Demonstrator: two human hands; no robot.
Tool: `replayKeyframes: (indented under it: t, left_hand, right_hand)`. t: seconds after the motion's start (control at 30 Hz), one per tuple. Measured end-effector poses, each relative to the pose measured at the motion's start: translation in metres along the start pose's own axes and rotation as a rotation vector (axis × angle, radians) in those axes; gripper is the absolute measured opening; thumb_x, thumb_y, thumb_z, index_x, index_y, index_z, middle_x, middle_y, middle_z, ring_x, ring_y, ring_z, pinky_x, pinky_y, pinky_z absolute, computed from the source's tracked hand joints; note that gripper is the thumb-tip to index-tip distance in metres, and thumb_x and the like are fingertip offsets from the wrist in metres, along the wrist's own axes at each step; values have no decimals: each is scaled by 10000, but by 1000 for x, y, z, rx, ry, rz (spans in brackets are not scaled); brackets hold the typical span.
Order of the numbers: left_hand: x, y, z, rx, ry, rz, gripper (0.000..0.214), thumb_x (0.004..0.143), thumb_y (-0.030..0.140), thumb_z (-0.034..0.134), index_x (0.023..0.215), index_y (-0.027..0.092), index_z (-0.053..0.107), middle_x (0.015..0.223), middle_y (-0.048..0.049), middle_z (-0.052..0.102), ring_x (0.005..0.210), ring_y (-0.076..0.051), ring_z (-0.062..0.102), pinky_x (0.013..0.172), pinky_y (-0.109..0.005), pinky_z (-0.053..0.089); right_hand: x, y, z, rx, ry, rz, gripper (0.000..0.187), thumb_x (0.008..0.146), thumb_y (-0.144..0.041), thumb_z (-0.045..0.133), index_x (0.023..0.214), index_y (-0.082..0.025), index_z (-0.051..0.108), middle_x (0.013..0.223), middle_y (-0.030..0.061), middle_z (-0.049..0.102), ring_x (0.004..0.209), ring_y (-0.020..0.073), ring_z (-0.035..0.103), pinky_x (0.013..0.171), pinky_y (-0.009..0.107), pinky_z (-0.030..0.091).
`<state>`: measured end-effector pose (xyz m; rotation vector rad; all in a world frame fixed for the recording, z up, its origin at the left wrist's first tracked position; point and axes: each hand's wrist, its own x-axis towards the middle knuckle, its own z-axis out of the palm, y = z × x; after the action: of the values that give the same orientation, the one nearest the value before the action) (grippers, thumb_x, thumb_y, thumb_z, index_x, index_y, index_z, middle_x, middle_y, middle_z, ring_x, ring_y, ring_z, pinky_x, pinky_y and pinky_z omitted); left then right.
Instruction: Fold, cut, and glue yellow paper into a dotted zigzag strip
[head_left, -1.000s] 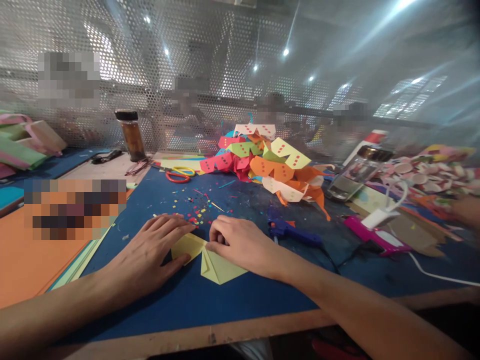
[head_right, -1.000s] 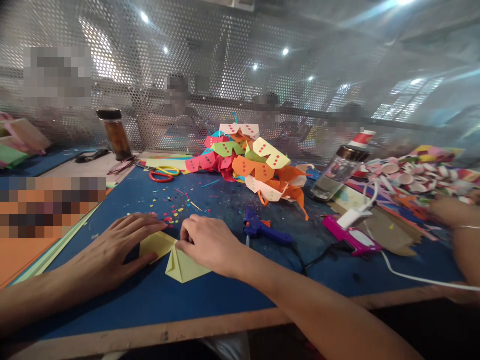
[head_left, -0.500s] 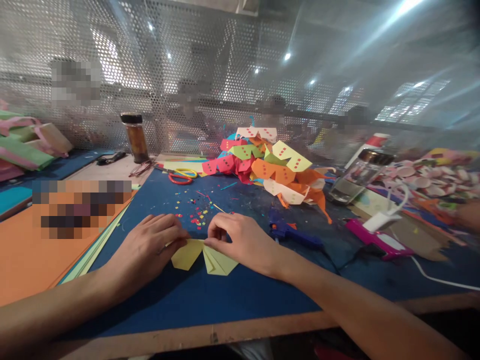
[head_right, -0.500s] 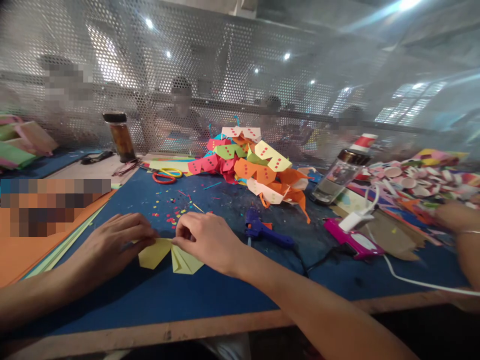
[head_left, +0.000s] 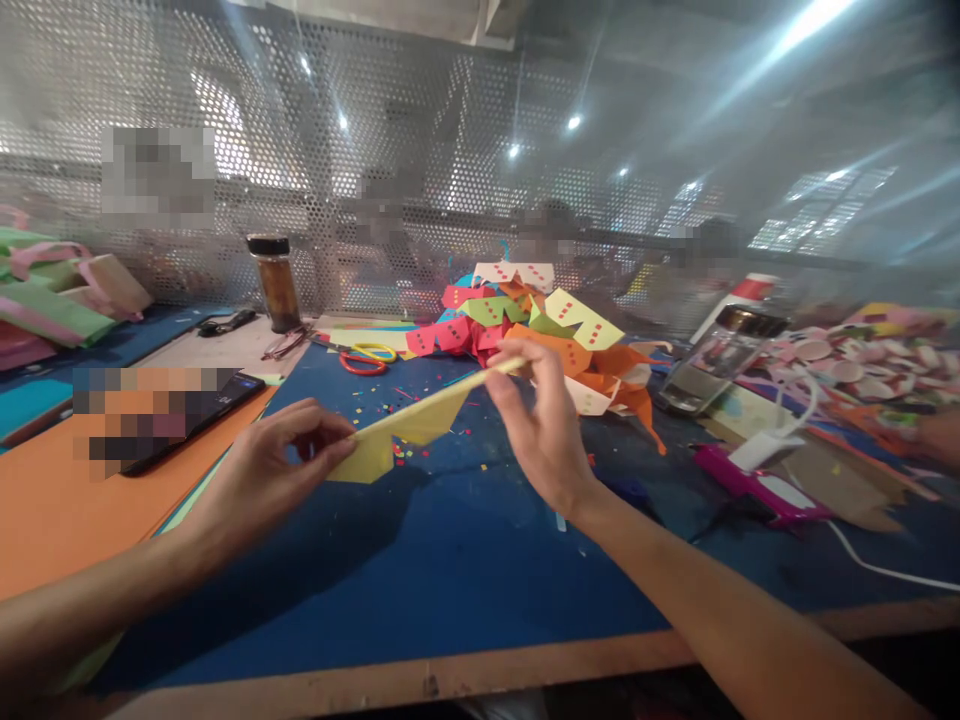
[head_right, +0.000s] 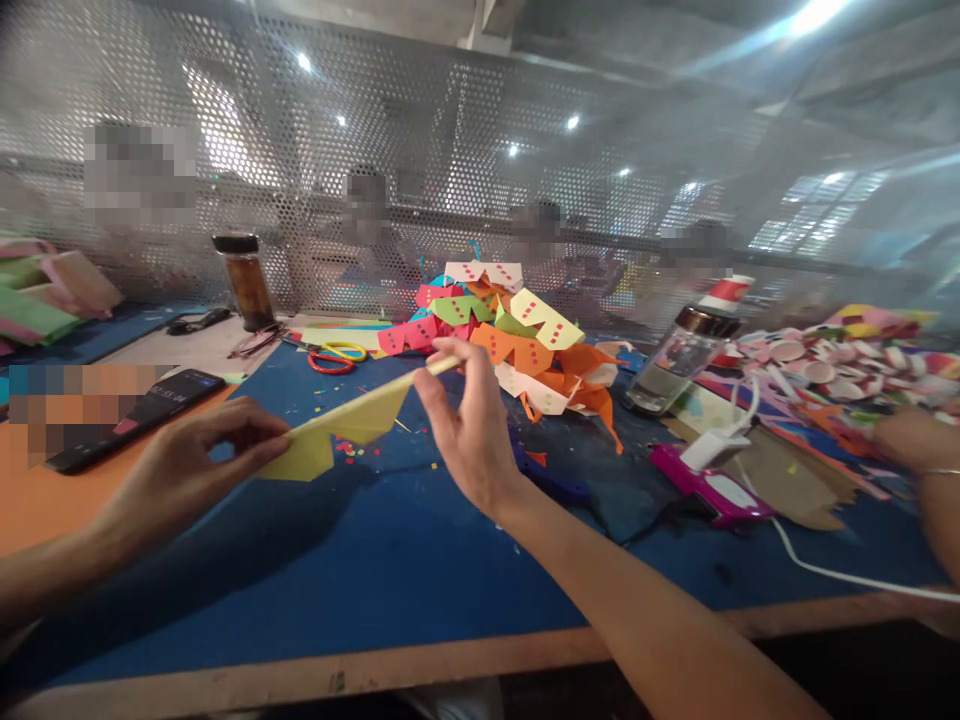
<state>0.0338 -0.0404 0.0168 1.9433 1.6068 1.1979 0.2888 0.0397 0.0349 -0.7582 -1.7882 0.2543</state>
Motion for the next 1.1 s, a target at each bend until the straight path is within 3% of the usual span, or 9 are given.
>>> replayKeyframes:
  t: [0.07, 0.13, 0.33, 0.47, 0.6, 0.7, 0.83, 0.93, 1.1]
  left_hand:
    - [1, 4, -1, -190, -35, -169, 235, 822, 442, 696, 845, 208, 696, 770, 2, 672, 699, -135, 581, 598, -217, 424]
    - [2, 5, 0, -417, -78, -307, 255, 774, 438, 756, 849, 204, 685, 745, 19, 673, 649, -107, 582, 555, -180, 419]
    - [-2, -3, 8, -861, -259, -566, 247, 735, 349, 829, 850, 213, 660, 670, 33, 672, 510, -82, 600, 457, -150, 425]
    - [-6, -3, 11, -1071, -460, -667, 164, 782, 270, 799, 854, 191, 674, 702, 6, 701, 543, -102, 649, 487, -170, 488]
    - [-11, 0, 18, -1249, -604, -683, 68, 821, 195, 758, 831, 152, 707, 730, -12, 725, 601, -94, 676, 585, -171, 538]
    - [-14, -1, 25, -1266, -636, -669, 35, 834, 171, 738, 852, 142, 730, 753, -24, 740, 625, -90, 683, 611, -159, 541]
    - [-12, -4, 27, -1227, -626, -595, 265, 806, 244, 775, 1035, 115, 745, 1001, -116, 764, 881, -175, 722, 836, -245, 571]
    - [-8, -1, 22, -1191, -515, -575, 265, 836, 275, 746, 1065, 143, 743, 1070, -112, 754, 956, -194, 709, 947, -307, 546]
    - [-5, 2, 14, -1120, -401, -562, 124, 861, 263, 716, 907, 160, 766, 1033, -105, 770, 928, -194, 719, 924, -309, 562]
  right_hand:
    - [3, 2, 1, 159, 53, 115, 267, 974, -390, 510, 1187, -229, 500, 1138, 76, 593, 1084, 195, 573, 980, 369, 442]
    - [4, 3, 2, 276, 9, 209, 293, 970, -432, 504, 1172, -220, 515, 1107, 74, 605, 1054, 192, 588, 956, 362, 464]
    - [-4, -8, 9, 470, -347, 366, 305, 972, -461, 500, 1077, -214, 644, 993, 42, 678, 920, 181, 615, 877, 339, 481]
    - [-11, -18, 13, 565, -531, 438, 302, 897, -498, 614, 968, -218, 704, 919, 18, 700, 878, 187, 624, 815, 325, 490]
    - [-18, -25, 17, 731, -687, 533, 299, 821, -430, 726, 1049, -238, 713, 1005, 22, 720, 944, 193, 648, 851, 332, 503]
    - [-21, -27, 21, 791, -703, 548, 275, 780, -402, 774, 973, -217, 709, 949, 18, 712, 891, 174, 652, 854, 323, 515]
    - [-16, -26, 18, 808, -639, 507, 221, 858, -395, 702, 947, -198, 659, 930, 23, 696, 895, 163, 652, 905, 333, 519]
    - [-9, -24, 10, 668, -536, 447, 173, 913, -368, 630, 974, -206, 638, 939, 26, 695, 881, 163, 653, 875, 333, 531]
    - [-4, -23, 2, 374, -488, 371, 190, 916, -379, 603, 947, -202, 665, 914, 21, 706, 837, 163, 642, 750, 287, 515]
